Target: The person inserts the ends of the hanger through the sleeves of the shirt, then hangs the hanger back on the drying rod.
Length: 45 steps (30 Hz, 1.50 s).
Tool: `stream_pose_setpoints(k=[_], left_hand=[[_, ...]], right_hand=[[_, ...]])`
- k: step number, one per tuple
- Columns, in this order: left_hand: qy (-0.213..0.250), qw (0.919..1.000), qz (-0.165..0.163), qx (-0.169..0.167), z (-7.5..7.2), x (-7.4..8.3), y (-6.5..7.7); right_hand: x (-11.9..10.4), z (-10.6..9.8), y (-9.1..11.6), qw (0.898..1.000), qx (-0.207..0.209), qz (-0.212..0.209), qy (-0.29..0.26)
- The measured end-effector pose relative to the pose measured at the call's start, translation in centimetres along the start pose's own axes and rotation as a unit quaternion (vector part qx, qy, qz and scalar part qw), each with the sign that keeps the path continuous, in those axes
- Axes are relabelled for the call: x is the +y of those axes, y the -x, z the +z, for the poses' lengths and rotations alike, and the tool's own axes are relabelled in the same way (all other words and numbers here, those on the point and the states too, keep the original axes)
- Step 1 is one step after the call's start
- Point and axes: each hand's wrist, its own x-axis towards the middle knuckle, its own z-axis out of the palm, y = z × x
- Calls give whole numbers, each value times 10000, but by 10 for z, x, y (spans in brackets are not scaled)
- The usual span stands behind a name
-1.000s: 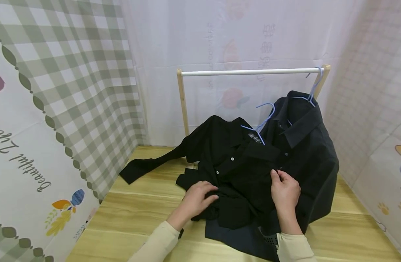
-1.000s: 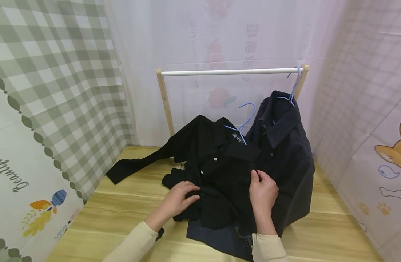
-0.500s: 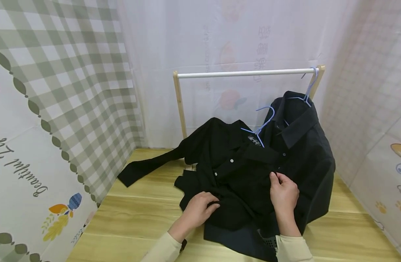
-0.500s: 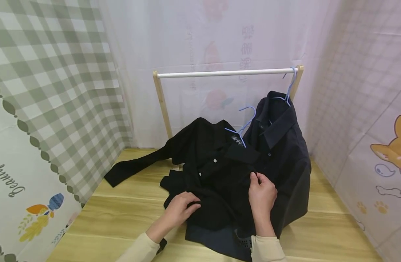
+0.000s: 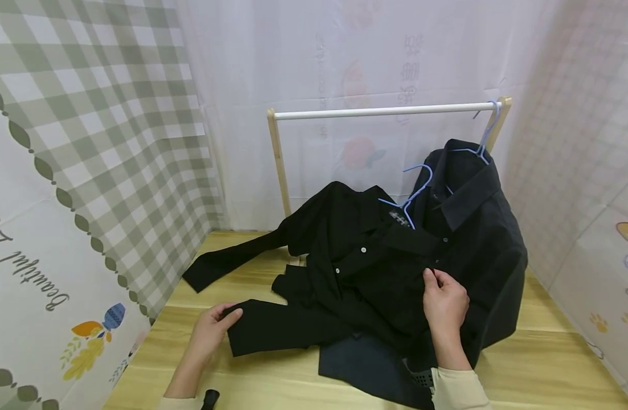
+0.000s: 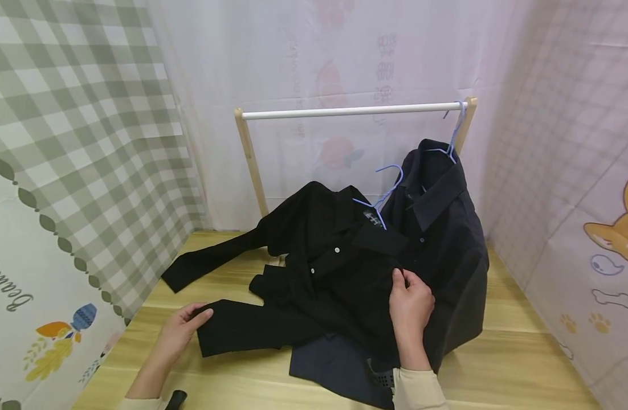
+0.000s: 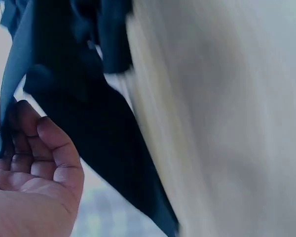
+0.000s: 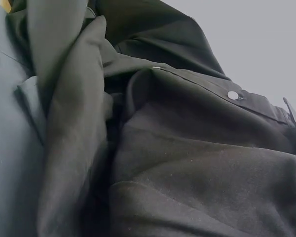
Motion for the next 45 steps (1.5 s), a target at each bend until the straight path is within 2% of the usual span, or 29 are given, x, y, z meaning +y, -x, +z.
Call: stream_pose_setpoints(k=[2,6,9,13,15,17,18,20,23,24,25,27,31,35,38,41,45], left_hand=[[-368,9991,-172,139,-17,-9,1],[-898,9943,-246,511,-44,-24,9],[-1134,9873,-198,1093,-59,-30,15],[-1223,9723,-144,1985,-74,-33,16],[-1182,9686,-216,2179,-80,-32,16],[-1303,9712,-373,1962,-87,-32,16],[-1573,9719,-435,1696,-89,-33,15],[-2144,9709,-582,898,-94,-35,12],[-2920,9543,-594,-207,-94,-40,5],[-3076,9492,-542,-396,-91,-40,3],[-3096,9479,-529,-536,-89,-39,1],[-3140,9469,-413,-553,-80,-36,-3],[-3202,9462,104,-461,-58,-21,-12],[-3235,9433,470,-583,-27,-3,-34],[-3179,9426,498,-899,2,9,-58],[-3116,9426,349,-1150,31,18,-82],[-3119,9438,88,-1089,67,25,-103]], right_hand=[[0,0,0,10000,35,16,-17],[-1,0,0,9999,106,-30,-41],[-1,1,0,9998,171,-92,-39],[1,0,-2,9996,231,-129,-26],[2,1,-2,9997,239,-101,-21],[2,1,-2,9997,237,-68,-21],[2,1,-2,9997,231,-52,-23],[2,1,-2,9997,223,-50,-17],[1,1,-2,9997,217,-59,-10],[1,1,-2,9998,208,-62,-10],[1,2,-2,9998,208,-70,-20],[1,2,-1,9998,207,-59,-36],[1,2,-1,9997,216,-55,-75],[2,1,0,9997,245,-85,-50],[2,1,0,9996,256,-103,-37],[2,0,1,9996,244,-110,-23],[0,0,2,9997,204,-93,-30]])
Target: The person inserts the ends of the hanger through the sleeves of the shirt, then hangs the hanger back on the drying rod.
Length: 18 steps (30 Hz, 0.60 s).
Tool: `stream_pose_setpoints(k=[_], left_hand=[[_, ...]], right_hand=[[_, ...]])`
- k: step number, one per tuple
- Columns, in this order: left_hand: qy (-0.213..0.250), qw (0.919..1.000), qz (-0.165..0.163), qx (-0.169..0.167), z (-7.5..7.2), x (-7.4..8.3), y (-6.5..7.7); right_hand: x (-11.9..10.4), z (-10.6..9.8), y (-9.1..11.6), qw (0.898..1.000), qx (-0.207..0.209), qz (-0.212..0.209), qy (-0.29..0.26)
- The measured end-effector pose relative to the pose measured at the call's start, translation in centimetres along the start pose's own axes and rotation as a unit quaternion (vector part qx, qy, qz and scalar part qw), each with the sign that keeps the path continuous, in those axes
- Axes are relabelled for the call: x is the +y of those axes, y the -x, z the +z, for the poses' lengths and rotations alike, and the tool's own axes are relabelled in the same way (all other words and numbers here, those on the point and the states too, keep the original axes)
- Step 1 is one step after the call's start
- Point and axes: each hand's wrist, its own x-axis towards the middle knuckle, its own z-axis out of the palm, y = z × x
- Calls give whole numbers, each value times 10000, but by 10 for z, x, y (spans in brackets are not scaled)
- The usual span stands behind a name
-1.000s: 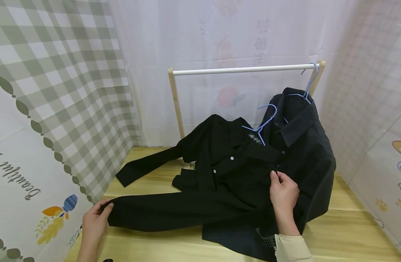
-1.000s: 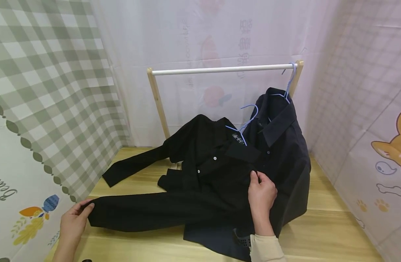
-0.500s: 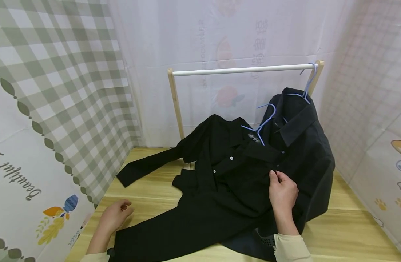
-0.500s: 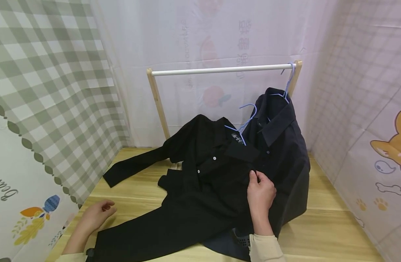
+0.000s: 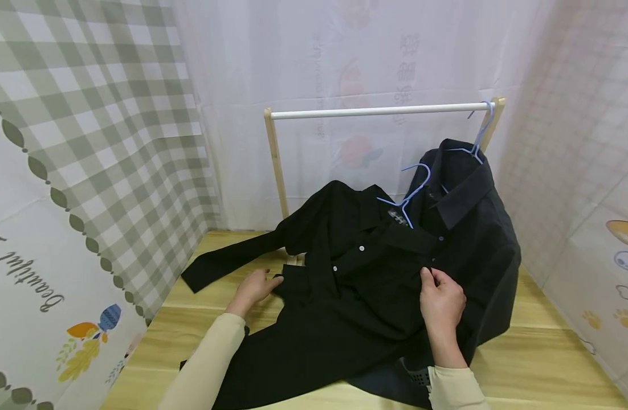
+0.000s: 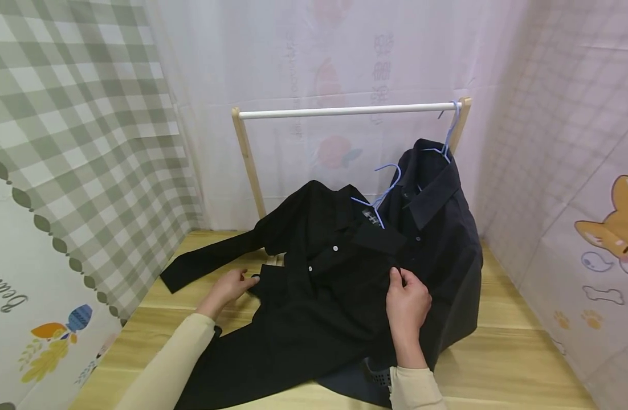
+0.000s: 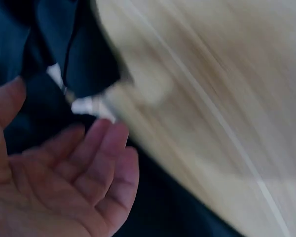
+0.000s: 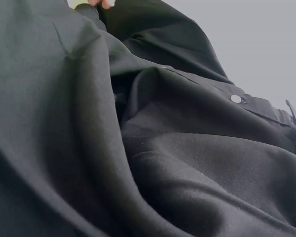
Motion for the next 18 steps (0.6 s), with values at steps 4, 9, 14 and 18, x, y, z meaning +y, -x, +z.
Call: stream_pose_setpoints(k=[4,9,14,18], left_hand=[[-74,9997,-65,218,20,12,-15],[241,9971,316,644,26,12,-18],[1390,9826,252,1207,5,3,-11],[1766,9678,-145,1787,-17,-21,-7]], right_hand=[[-1,-2,0,10000,-8,3,-27],[0,-5,-1,10000,-17,-79,11],[1,-9,-3,10000,54,-30,-10],[2,-13,-5,9999,152,11,9]])
